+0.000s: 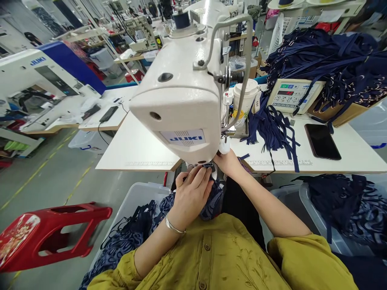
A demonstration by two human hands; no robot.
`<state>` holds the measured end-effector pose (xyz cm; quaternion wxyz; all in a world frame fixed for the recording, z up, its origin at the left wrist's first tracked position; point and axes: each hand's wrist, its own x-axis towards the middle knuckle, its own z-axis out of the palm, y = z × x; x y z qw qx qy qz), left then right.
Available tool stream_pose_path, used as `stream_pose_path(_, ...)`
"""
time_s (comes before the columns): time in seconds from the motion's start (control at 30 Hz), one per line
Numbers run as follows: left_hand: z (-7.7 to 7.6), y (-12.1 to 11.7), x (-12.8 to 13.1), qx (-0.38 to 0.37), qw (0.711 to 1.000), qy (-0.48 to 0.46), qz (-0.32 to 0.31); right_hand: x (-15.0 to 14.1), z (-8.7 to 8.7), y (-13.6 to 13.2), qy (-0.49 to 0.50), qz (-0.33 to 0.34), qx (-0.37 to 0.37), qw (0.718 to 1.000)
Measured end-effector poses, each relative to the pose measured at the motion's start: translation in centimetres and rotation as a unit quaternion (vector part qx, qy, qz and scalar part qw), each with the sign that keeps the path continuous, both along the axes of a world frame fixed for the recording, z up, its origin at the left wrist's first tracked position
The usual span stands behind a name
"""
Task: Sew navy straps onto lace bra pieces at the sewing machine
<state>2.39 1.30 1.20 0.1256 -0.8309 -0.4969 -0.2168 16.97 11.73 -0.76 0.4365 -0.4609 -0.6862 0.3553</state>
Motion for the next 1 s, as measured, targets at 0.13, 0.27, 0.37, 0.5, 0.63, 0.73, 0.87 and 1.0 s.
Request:
stream_pose_path(0.13, -0.1, 0.0, 0.1, 0.0, 1.0, -0.002, 0.004, 0.0, -0.2, 0.0, 0.002, 0.01, -0.012, 1.0)
stream_pose_path(0.27, -0.2, 0.0, 0.1, 0.002, 1.0, 0.0, 0.005, -0.1, -0.2, 0.0, -0.006, 0.009, -0.012, 1.0)
stream_pose_path(0.37, -0.3, 0.0, 0.0, 0.005, 1.0, 0.006, 0.004, -0.1, -0.2, 0.0, -0.009, 0.004, 0.0, 1.0)
stream_pose_path(0.5, -0.3, -0.1, 0.0, 0.005, 1.0, 0.019, 0.008, -0.1, -0.3, -0.1, -0.034, -0.019, 0.006, 0.999)
stream_pose_path(0.63, -0.3, -0.2, -0.2, 0.01, 0.999, 0.035, 0.01, 0.0, -0.6, -0.1, -0.042, -0.023, 0.027, 0.998)
stream_pose_path(0.73, -0.4, -0.2, -0.4, 0.016, 0.999, 0.036, 0.019, 0.0, -1.0, 0.0, -0.056, -0.015, 0.043, 0.997)
stream_pose_path(0.87, -0.3, -0.3, -0.7, 0.006, 0.999, 0.035, 0.013, 0.0, -1.7, 0.2, -0.075, -0.019, 0.042, 0.996)
stream_pose_path(1.0, -0.3, -0.3, -1.0, -0.006, 1.0, 0.023, 0.016, 0.1, -2.2, 0.4, -0.087, -0.027, 0.043, 0.995)
